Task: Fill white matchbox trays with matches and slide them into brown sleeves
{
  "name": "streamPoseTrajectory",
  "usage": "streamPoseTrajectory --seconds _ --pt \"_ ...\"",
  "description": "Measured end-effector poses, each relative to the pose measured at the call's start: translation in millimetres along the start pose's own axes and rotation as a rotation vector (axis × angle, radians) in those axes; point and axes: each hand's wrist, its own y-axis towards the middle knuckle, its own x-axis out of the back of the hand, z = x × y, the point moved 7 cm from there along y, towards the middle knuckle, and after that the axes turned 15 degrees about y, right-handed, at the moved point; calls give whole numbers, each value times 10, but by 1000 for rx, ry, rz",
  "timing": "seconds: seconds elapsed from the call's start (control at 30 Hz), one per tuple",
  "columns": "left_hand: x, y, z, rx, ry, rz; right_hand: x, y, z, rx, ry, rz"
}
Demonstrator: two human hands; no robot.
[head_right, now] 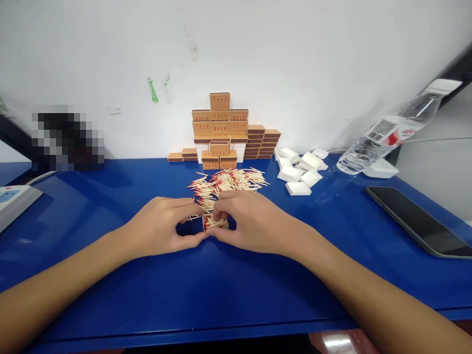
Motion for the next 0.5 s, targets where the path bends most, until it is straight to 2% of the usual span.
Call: streamPoseTrajectory --seconds 0.37,0.5 --pt "-2 -3 6 0 6 15 63 18 -119 24 -14 55" --pt "-11 -7 14 1 16 23 114 -1 -97 7 -32 30"
